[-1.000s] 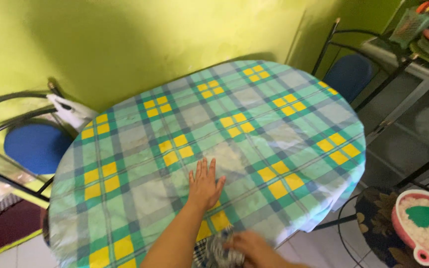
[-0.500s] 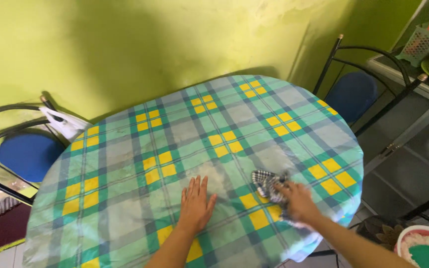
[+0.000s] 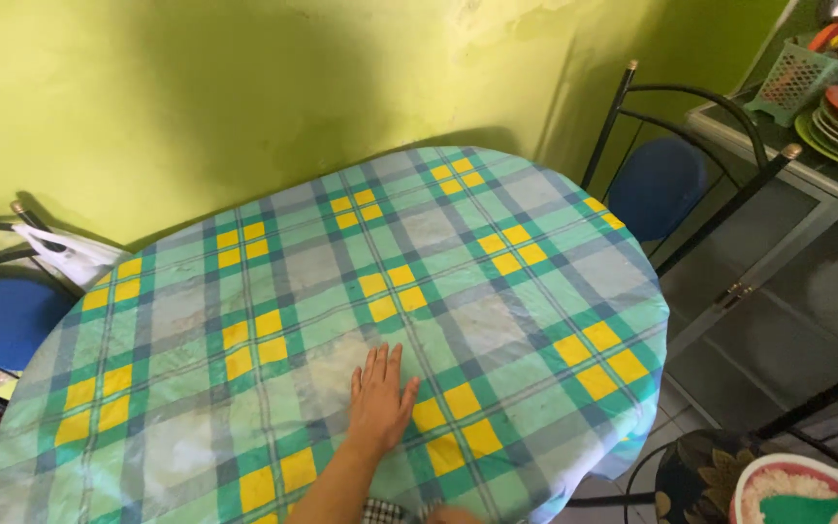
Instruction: Wiping a checkered tablecloth with a cleaning rag.
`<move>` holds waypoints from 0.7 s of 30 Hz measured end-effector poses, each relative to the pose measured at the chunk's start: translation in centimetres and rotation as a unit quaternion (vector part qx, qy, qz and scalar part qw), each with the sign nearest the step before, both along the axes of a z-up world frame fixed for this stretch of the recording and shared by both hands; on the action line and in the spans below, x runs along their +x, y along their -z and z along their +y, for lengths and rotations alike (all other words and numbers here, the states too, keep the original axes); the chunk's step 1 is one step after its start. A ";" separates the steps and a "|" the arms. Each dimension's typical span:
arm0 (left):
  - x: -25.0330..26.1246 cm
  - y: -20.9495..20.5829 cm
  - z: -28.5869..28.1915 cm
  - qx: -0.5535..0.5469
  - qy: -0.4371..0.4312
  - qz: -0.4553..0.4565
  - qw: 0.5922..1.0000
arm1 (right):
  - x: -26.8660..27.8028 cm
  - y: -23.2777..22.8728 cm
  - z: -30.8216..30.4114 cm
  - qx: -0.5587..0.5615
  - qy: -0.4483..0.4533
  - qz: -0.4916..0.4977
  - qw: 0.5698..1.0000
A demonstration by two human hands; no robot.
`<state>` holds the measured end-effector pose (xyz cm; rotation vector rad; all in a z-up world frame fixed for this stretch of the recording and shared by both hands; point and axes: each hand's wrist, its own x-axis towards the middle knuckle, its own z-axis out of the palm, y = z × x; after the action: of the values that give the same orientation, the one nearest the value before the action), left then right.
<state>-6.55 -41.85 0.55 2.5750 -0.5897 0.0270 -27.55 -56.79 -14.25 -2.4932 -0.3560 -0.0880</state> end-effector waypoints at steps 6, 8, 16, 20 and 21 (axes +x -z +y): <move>1.3 -1.0 -2.1 -0.039 -0.036 -0.030 0.998 | 15.1 -15.9 -7.8 0.085 -0.083 -0.135 0.984; 1.7 -1.9 -3.0 -0.026 -0.048 -0.040 0.998 | 19.8 -19.0 -9.5 -0.063 0.001 -0.096 0.993; 3.8 -4.8 -4.9 -0.005 -0.082 -0.108 0.991 | 23.6 -15.8 -19.2 -0.218 0.049 -0.090 0.970; 3.5 -3.3 -4.9 0.013 -0.093 -0.075 0.993 | 19.0 -13.7 -19.5 -0.213 0.043 -0.056 0.975; 3.4 -2.8 -4.9 0.013 -0.091 -0.073 0.993 | 17.5 -13.4 -19.2 -0.213 0.044 -0.054 0.974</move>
<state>-3.17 -46.77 3.37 2.6604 -0.4086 0.2726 -10.07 -75.95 -0.88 -2.9387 -0.3362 -0.2021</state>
